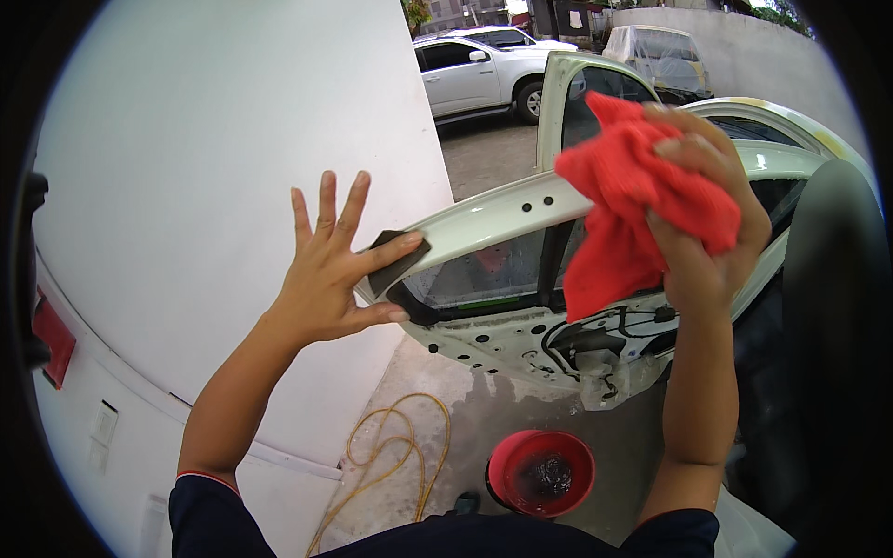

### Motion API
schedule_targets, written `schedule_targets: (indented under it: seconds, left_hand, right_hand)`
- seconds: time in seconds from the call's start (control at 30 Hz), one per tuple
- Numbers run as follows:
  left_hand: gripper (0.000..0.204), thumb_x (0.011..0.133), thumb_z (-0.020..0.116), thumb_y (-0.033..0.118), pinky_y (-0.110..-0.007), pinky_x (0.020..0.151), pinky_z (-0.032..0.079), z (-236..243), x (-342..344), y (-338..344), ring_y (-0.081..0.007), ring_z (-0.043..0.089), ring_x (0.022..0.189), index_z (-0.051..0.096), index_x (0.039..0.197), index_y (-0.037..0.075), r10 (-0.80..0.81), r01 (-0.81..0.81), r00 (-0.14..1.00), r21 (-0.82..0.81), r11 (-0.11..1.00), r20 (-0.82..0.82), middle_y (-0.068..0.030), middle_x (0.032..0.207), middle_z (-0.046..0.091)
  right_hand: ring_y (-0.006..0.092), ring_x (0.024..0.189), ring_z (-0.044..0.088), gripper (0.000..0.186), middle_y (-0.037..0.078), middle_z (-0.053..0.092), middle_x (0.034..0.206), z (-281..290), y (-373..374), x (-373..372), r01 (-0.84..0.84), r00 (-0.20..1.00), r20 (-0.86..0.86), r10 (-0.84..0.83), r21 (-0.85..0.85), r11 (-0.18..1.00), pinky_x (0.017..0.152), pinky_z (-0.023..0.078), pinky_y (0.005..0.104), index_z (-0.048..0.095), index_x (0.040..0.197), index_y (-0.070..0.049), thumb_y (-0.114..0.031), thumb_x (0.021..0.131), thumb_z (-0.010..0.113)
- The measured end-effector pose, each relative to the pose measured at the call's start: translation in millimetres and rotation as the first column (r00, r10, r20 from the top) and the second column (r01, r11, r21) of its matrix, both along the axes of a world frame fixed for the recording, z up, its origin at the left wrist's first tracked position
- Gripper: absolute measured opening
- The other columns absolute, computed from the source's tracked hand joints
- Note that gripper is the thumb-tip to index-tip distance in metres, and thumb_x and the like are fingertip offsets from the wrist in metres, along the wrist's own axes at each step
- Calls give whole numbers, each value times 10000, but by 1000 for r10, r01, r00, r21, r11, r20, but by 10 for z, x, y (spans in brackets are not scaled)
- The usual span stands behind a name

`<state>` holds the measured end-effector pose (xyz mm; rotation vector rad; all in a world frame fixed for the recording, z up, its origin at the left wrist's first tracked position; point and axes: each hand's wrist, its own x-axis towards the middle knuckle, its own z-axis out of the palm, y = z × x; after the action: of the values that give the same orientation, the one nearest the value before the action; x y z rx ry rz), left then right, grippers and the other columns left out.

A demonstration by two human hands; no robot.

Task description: The person sands the upper edge of a white car door with a sanding block, repeatedly dipping it into a red bucket of water. They wipe the sanded area with a red cloth and continue sanding along the door frame.

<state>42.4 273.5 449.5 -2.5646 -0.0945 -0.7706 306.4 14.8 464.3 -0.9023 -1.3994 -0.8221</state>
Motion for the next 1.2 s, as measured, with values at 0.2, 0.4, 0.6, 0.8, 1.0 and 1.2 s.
schedule_targets:
  seconds: [0.2,0.4,0.6,0.8,1.0,1.2]
  left_hand:
    - [872,758,482,940,-801,1122,-103,218,627,-316,-469,-15,1578,607,1436,407,-190,185,980,85,979,61,-162,1726,134]
    - [940,716,492,967,-816,1115,-75,209,716,-469,-478,8,1575,607,1445,384,-158,153,986,98,983,55,-164,1721,155]
    - [996,683,471,1009,-750,1120,-185,-206,-397,293,-473,-149,1565,615,1441,379,101,-99,994,27,995,-50,-224,1725,5]
    - [1076,650,369,1064,-753,1113,-194,327,876,-518,-488,-152,1558,566,1477,405,-55,58,998,189,980,-26,-208,1728,-8]
    - [925,755,464,960,-815,1106,-99,430,1221,-835,-500,0,1568,582,1468,382,-171,170,985,114,979,-2,-213,1717,119]
    - [954,749,400,993,-757,1107,-197,-8,-70,35,-477,-156,1563,602,1451,380,83,-81,995,33,996,-50,-211,1729,24]
  right_hand:
    - [380,1072,632,394,229,660,1224,-1228,-737,-10,95,976,-193,-101,-42,995,903,524,478,631,1033,-83,-393,858,801]
    - [334,972,685,342,161,725,1138,-2693,-582,-418,-227,896,-441,43,-373,899,858,542,439,744,939,-70,-107,603,794]
    - [320,1030,707,357,139,749,1133,-3919,-823,-829,-333,693,-687,-218,-573,749,929,544,409,770,972,-59,-66,616,747]
    - [310,1060,708,354,135,753,1115,-4379,-730,-920,-406,675,-705,-217,-601,689,973,543,411,783,984,-73,-86,633,740]
    - [288,1056,714,327,130,756,1091,-4397,-321,-1190,-483,658,-738,-152,-568,666,969,545,390,775,1004,-55,-50,679,743]
    - [294,1069,711,341,116,761,1106,-4623,-603,-1430,-443,612,-745,-267,-602,665,983,543,395,785,1017,-74,-91,676,785]
